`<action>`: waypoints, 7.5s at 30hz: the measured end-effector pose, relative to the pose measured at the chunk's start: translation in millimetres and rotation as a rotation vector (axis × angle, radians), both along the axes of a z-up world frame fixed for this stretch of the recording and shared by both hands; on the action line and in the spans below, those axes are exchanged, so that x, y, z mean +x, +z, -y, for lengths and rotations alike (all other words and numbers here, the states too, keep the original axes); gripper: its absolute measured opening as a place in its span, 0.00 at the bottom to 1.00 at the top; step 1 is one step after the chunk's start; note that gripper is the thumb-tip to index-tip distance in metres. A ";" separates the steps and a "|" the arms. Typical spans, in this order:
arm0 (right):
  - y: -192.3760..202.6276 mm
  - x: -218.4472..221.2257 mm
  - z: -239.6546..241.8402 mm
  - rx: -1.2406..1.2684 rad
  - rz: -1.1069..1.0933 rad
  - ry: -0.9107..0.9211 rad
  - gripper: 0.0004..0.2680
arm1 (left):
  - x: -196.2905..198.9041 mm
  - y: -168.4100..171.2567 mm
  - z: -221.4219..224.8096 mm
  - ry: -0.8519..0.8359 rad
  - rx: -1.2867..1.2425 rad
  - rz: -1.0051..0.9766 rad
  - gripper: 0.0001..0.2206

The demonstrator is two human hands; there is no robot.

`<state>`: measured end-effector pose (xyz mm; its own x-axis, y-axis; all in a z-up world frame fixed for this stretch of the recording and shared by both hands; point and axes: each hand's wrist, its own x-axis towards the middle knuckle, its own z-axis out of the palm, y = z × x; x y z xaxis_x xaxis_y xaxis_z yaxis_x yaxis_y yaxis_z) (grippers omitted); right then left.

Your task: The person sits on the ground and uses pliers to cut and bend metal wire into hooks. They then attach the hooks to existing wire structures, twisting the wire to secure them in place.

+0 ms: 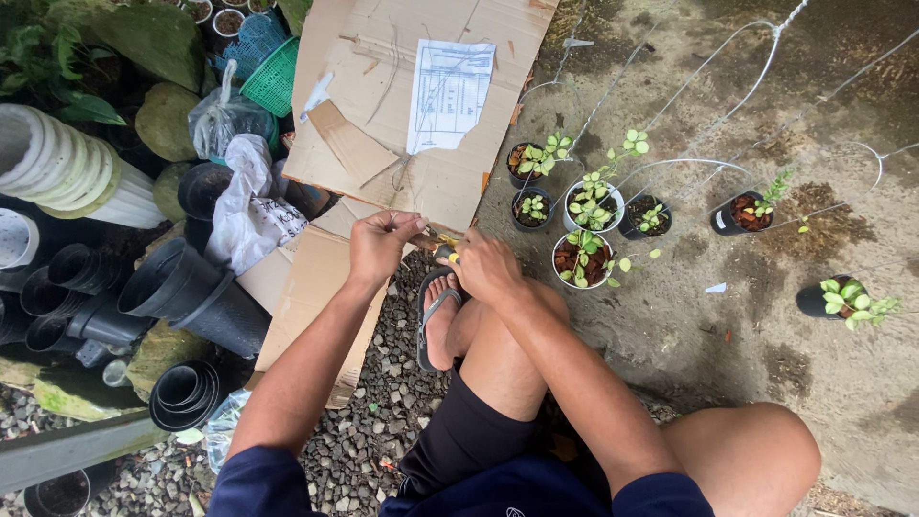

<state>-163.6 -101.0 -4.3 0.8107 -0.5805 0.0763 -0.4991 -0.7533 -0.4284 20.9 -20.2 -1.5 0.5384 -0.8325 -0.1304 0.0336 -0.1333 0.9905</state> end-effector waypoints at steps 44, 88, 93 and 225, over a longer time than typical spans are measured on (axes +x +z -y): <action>19.4 -9.7 -16.2 -0.052 -0.189 0.236 0.05 | 209.9 -79.3 236.2 0.399 0.588 0.755 0.07; 24.8 -339.3 -34.9 0.278 -0.565 -0.453 0.21 | -169.0 194.7 -10.4 -0.935 -0.424 -0.184 0.21; -37.2 -386.4 26.3 0.085 -0.447 -0.673 0.23 | -201.0 180.2 18.6 -0.903 -0.533 -0.341 0.21; 252.7 -320.0 -12.8 -1.044 0.215 0.059 0.07 | -229.6 154.5 36.8 -1.424 0.020 -0.687 0.18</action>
